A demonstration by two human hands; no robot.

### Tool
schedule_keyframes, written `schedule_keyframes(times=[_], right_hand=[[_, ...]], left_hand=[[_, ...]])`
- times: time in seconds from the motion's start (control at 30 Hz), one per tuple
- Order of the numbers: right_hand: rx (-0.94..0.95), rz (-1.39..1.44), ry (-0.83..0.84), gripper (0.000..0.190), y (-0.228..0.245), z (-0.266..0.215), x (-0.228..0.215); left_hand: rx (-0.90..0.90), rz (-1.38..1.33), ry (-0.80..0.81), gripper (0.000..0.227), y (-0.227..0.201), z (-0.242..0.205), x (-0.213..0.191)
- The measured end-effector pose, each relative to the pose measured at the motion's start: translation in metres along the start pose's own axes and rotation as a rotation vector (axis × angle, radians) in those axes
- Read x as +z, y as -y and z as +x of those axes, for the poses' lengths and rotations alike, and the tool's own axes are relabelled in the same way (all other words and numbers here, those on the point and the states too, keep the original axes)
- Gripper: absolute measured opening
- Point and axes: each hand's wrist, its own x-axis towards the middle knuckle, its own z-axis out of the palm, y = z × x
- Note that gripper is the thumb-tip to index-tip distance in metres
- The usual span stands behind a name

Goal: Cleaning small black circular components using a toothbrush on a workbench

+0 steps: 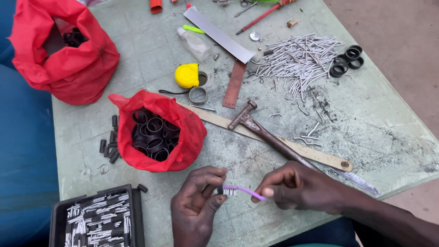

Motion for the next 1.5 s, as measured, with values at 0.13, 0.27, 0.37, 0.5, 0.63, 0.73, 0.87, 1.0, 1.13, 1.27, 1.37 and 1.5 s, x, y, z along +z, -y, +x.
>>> schedule_keyframes(times=[0.13,0.27,0.37,0.5,0.63,0.73,0.87,1.0,1.13,1.27,1.37,1.5], right_hand=[[-0.07,-0.091,-0.115,0.033,0.001,0.003,-0.005],[-0.488,-0.909,-0.55,0.019,-0.007,0.005,-0.001],[-0.74,-1.246,-0.661,0.026,-0.014,0.005,0.002],[-0.316,-0.734,-0.429,0.021,-0.003,0.006,0.013],[-0.154,-0.155,0.031,0.033,0.005,-0.008,-0.016],[-0.285,-0.517,-0.417,0.028,0.007,-0.003,-0.014],[-0.511,-0.723,-0.511,0.024,0.005,0.002,0.008],[-0.59,-0.845,-0.596,0.019,-0.006,0.014,0.016],[-0.653,-0.922,-0.654,0.022,-0.014,0.003,0.026],[-0.639,-1.076,-0.616,0.025,-0.004,0.002,0.019],[-0.712,-1.153,-0.61,0.025,0.001,-0.003,0.017],[-0.659,-1.219,-0.673,0.02,-0.009,0.004,0.008]], left_hand=[[-0.146,-0.082,0.056,0.025,0.001,-0.002,0.003],[-0.309,0.011,-0.074,0.032,0.011,-0.004,0.0],[-0.25,0.035,-0.095,0.025,0.005,-0.002,0.003],[-0.124,0.06,-0.197,0.022,0.001,-0.003,0.006],[-0.168,0.172,-0.22,0.025,-0.005,0.005,-0.001],[-0.135,0.074,-0.147,0.031,-0.002,0.004,0.0],[-0.29,-0.193,-0.115,0.051,0.001,0.002,0.01],[-0.327,-0.296,-0.184,0.071,0.002,-0.002,0.015],[-0.349,-0.258,-0.242,0.077,0.001,-0.002,0.009],[-0.235,-0.094,-0.113,0.06,-0.008,-0.001,0.009],[-0.193,-0.074,-0.079,0.059,-0.008,0.002,0.009],[-0.248,-0.162,-0.111,0.059,-0.003,-0.002,0.006]])
